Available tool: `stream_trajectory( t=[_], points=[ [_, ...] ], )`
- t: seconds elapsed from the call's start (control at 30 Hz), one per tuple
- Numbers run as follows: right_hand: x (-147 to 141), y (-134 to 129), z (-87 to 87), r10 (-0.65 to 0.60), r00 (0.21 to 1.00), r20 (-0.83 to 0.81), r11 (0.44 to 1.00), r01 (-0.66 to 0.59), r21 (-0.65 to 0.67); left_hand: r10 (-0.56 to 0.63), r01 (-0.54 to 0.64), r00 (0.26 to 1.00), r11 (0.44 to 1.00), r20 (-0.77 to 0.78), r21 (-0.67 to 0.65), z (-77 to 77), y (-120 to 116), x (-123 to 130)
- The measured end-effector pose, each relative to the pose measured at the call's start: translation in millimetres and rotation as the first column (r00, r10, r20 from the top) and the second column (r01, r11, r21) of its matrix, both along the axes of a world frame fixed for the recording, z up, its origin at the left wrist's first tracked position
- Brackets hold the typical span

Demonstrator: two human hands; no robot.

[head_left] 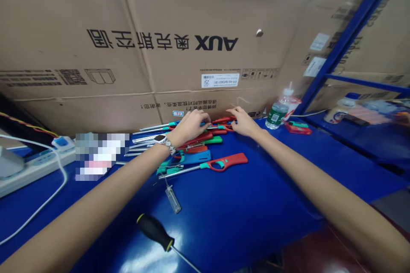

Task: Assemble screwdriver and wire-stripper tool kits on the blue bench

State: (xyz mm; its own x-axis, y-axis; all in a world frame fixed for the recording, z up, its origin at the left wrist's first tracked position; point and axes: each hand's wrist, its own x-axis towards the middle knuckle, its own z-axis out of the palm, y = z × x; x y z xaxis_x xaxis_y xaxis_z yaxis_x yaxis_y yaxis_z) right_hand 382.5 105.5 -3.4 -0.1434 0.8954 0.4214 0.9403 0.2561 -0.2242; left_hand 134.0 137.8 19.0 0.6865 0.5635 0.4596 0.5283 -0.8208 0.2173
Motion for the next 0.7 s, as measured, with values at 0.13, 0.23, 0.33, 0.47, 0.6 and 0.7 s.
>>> stream_trajectory(
  t=[0.13,0.23,0.33,0.47,0.6,0.7],
  points=[
    [-30,-33,-3.0,0.018,0.997,-0.072,0.994,-0.009,0.112,-0.048,0.053,0.991,0.998,0.126,-0.038,-2.4,-23,-26],
    [-69,-71,-2.4,0.164,0.976,-0.141,0.975,-0.139,0.175,-0.030,0.040,0.984,0.998,0.176,-0.053,-4.8,-44,-47],
    [-111,-109,-1.1,0.343,0.925,-0.161,0.938,-0.329,0.107,0.022,-0.019,0.989,1.000,0.147,-0.021,-7.8,-63,-69],
    [-156,-147,3.1,0.435,0.882,-0.180,0.895,-0.445,-0.019,0.078,-0.082,0.985,0.996,0.156,0.017,-11.5,-84,-99],
    [-189,-171,6.7,0.511,0.852,-0.113,0.830,-0.524,-0.190,0.136,-0.141,0.972,0.990,0.192,0.013,-15.4,-105,-129],
    [-206,-178,5.4,0.551,0.834,-0.014,0.797,-0.532,-0.286,0.149,-0.149,0.966,0.989,0.212,-0.017,-20.0,-114,-146]
  ],
)
